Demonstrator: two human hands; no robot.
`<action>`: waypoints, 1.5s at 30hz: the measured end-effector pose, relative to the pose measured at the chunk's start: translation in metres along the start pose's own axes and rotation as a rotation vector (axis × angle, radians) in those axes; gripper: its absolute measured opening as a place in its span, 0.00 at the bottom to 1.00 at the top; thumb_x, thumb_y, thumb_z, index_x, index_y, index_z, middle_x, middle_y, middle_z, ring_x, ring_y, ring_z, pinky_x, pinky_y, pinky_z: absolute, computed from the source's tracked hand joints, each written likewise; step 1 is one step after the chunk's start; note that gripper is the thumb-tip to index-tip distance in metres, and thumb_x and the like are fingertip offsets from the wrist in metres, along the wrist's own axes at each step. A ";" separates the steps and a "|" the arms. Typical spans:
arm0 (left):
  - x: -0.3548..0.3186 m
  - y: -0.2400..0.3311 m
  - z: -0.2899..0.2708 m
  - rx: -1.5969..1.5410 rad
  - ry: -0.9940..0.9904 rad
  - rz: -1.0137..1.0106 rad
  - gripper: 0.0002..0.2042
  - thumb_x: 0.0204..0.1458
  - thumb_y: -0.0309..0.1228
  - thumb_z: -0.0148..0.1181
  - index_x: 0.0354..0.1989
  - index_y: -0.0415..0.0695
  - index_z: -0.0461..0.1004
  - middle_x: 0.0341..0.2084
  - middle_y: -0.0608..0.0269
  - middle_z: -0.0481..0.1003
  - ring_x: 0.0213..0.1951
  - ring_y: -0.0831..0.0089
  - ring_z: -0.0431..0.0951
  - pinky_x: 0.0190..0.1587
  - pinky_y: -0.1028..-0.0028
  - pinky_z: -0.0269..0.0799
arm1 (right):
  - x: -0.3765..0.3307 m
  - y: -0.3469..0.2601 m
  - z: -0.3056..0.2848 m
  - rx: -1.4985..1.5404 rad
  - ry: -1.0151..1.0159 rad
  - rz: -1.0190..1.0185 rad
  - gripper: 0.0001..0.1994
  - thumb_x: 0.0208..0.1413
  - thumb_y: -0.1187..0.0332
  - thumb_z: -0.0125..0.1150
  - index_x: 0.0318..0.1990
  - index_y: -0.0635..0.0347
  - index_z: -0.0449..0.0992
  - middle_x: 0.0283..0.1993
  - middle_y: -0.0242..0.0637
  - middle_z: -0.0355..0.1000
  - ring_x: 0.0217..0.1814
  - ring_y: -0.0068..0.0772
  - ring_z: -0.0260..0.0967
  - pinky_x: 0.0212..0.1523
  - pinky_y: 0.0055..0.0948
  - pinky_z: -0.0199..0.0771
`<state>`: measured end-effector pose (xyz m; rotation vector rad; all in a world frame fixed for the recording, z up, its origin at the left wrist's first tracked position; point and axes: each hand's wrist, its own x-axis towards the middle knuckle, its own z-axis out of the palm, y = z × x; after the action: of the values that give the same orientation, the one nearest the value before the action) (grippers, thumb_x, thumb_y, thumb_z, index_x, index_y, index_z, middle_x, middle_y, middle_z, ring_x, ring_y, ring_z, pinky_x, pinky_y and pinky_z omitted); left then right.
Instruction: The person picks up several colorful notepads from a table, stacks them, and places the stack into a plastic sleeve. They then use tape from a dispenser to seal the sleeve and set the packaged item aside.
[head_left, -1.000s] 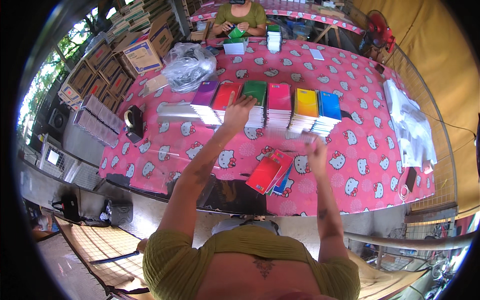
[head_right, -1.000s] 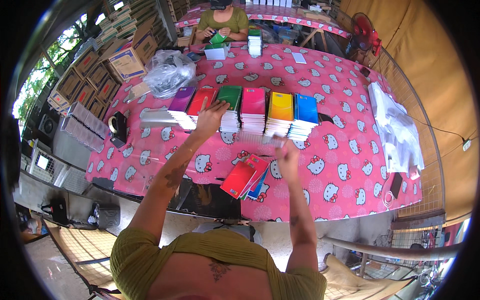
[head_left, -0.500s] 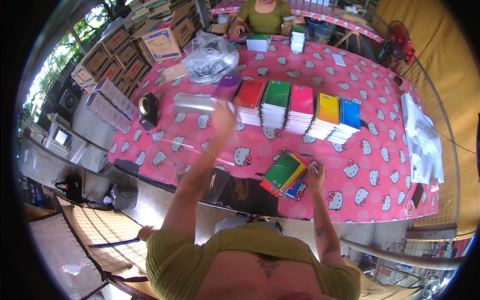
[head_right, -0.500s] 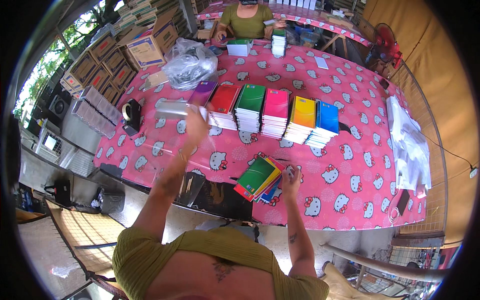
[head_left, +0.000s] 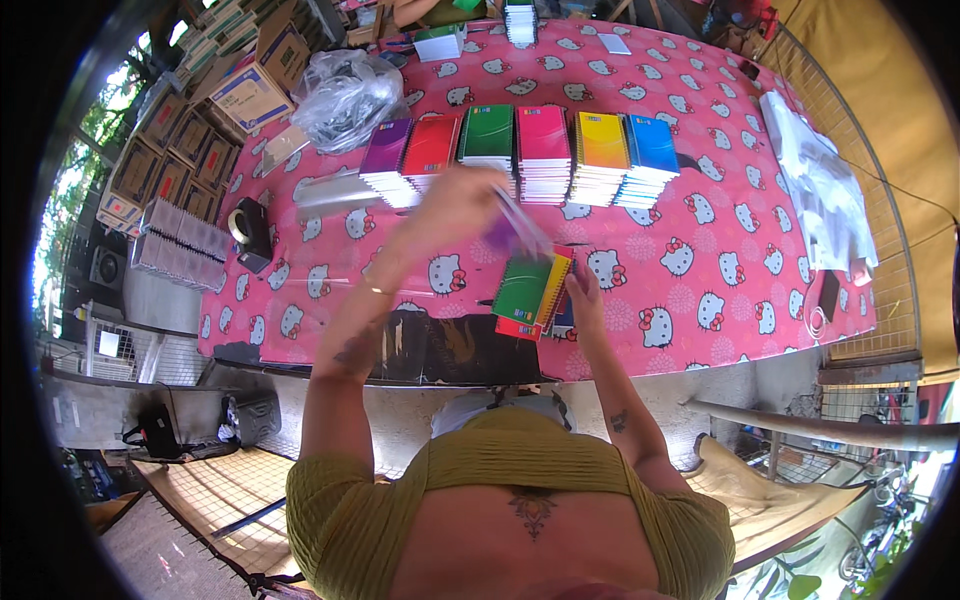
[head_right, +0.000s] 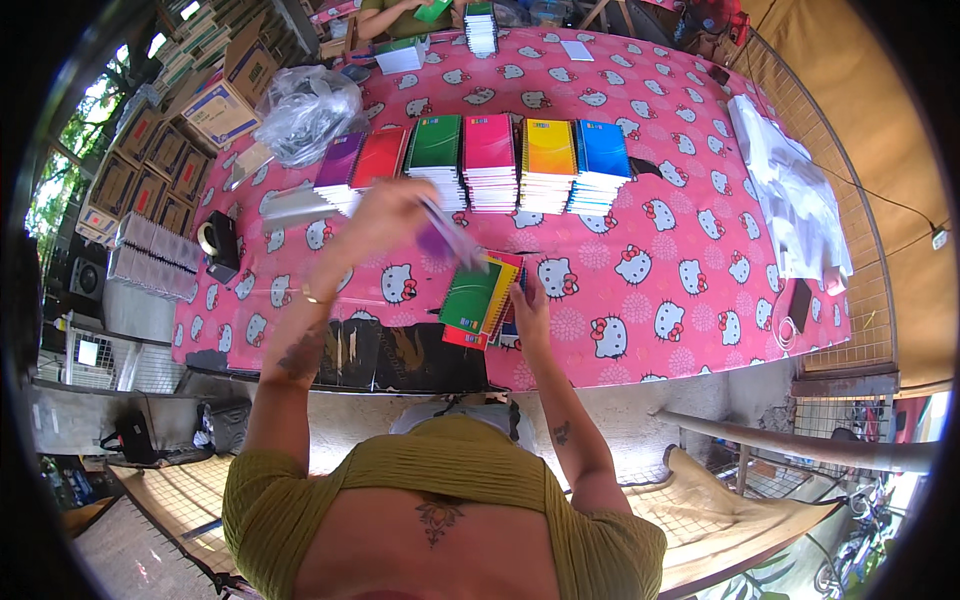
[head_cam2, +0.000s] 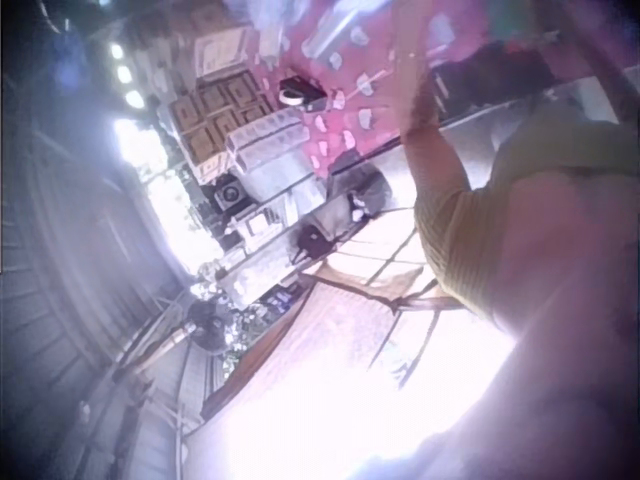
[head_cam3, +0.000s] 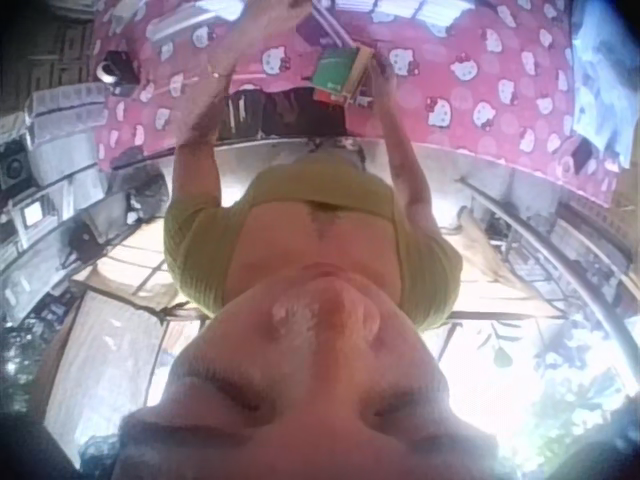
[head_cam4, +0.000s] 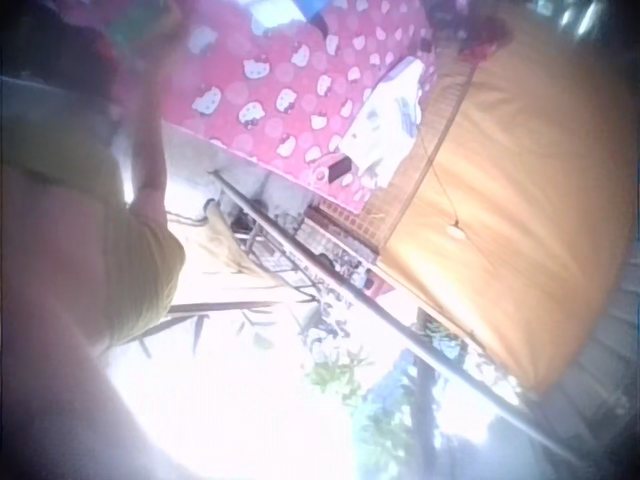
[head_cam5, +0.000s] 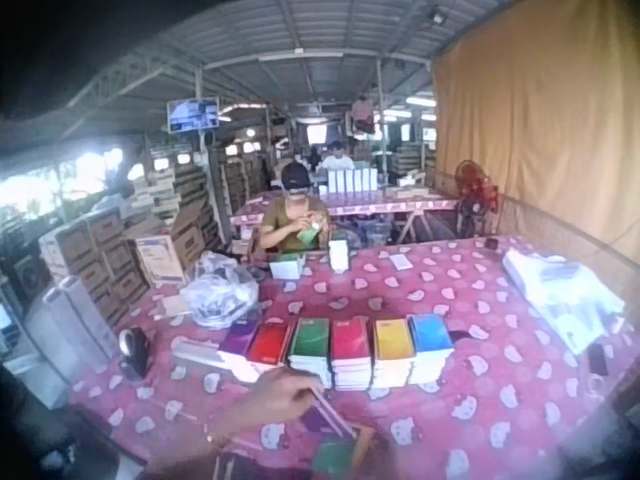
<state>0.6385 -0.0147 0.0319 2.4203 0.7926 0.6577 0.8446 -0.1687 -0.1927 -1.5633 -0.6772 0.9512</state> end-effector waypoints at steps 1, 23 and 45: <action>0.002 0.013 0.026 0.002 -0.289 -0.026 0.08 0.48 0.23 0.60 0.37 0.44 0.78 0.27 0.59 0.79 0.31 0.68 0.80 0.37 0.68 0.75 | -0.002 -0.007 -0.001 0.127 0.010 0.086 0.39 0.58 0.53 0.66 0.70 0.66 0.57 0.64 0.49 0.66 0.66 0.43 0.62 0.67 0.38 0.60; -0.248 -0.079 0.013 0.311 0.132 0.502 0.36 0.39 0.24 0.71 0.60 0.44 0.62 0.64 0.42 0.60 0.68 0.44 0.58 0.70 0.44 0.48 | -0.085 -0.092 0.151 0.393 -0.818 0.557 0.30 0.57 0.54 0.66 0.61 0.61 0.65 0.53 0.40 0.74 0.51 0.35 0.76 0.47 0.36 0.80; -0.300 -0.188 0.021 -0.695 0.186 -0.155 0.49 0.40 0.32 0.79 0.68 0.44 0.49 0.54 0.57 0.65 0.57 0.66 0.69 0.59 0.65 0.69 | -0.135 0.001 0.284 0.111 -0.429 -0.493 0.53 0.36 0.63 0.84 0.69 0.60 0.54 0.63 0.43 0.61 0.67 0.37 0.62 0.65 0.37 0.64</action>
<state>0.3620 -0.0814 -0.1802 1.6723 0.6694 0.9226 0.5322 -0.1366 -0.1778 -1.0236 -1.2232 0.9291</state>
